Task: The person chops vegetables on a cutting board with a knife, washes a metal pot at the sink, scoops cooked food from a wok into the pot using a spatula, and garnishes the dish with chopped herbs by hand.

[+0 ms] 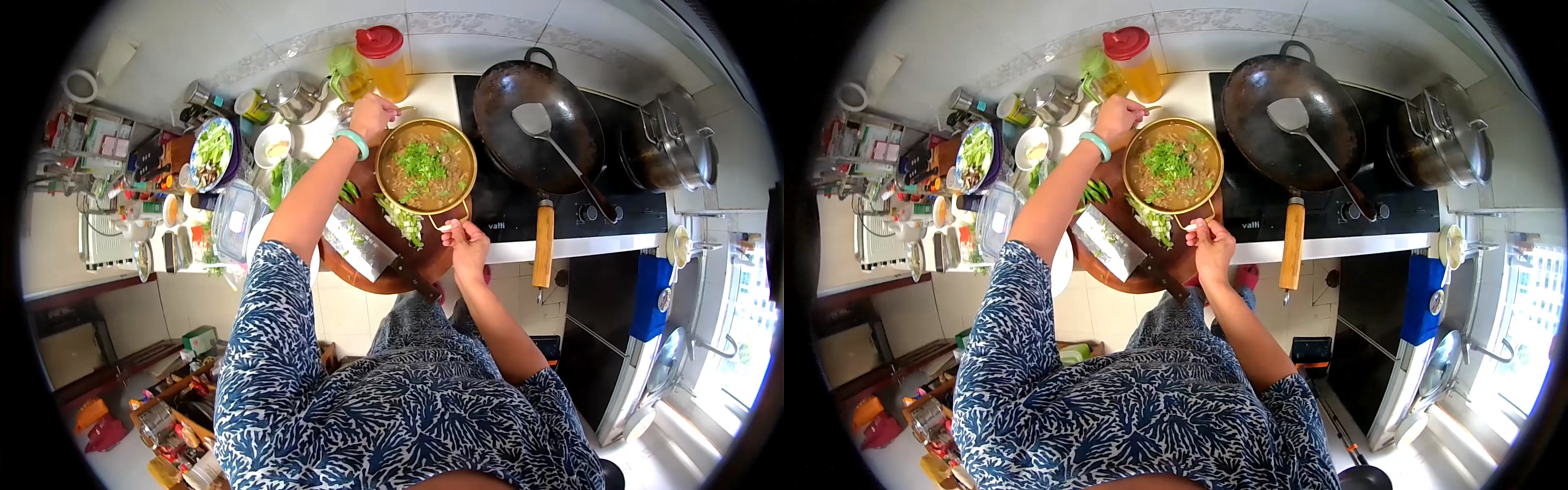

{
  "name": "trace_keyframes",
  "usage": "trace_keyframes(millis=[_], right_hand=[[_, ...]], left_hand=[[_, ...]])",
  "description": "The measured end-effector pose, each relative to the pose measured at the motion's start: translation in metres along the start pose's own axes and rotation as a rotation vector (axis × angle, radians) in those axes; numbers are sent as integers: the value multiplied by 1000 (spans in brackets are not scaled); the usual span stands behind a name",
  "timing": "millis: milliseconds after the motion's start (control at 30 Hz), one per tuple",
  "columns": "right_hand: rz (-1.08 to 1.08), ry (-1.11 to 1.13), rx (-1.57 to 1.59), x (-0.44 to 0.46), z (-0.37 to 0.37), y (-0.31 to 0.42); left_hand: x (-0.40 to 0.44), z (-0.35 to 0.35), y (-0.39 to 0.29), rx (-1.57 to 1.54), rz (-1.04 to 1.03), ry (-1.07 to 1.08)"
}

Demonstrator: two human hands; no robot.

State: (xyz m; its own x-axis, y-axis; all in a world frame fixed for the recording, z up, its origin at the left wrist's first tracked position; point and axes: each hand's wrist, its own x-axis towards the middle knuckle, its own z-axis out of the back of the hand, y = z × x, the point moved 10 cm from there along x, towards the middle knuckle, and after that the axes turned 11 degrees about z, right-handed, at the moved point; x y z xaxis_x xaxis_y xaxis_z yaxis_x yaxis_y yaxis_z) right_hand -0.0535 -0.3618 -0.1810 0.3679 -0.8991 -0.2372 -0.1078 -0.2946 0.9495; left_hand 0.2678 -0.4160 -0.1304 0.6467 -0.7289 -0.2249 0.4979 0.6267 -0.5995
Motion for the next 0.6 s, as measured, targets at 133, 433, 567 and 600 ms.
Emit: trace_keyframes(millis=[133, 433, 567, 600], right_hand=[[-38, 85, -25, -10, 5, 38], [1, 451, -48, -26, -34, 131], [-58, 660, -92, -27, -122, 109], [-77, 725, -61, -18, -147, 91]], left_hand=[[-28, 27, 11, -145, 94, -40], [-166, 127, 64, -547, 325, -292], [-200, 173, 154, -642, 434, -352], [-202, 184, 176, -575, 455, -405]])
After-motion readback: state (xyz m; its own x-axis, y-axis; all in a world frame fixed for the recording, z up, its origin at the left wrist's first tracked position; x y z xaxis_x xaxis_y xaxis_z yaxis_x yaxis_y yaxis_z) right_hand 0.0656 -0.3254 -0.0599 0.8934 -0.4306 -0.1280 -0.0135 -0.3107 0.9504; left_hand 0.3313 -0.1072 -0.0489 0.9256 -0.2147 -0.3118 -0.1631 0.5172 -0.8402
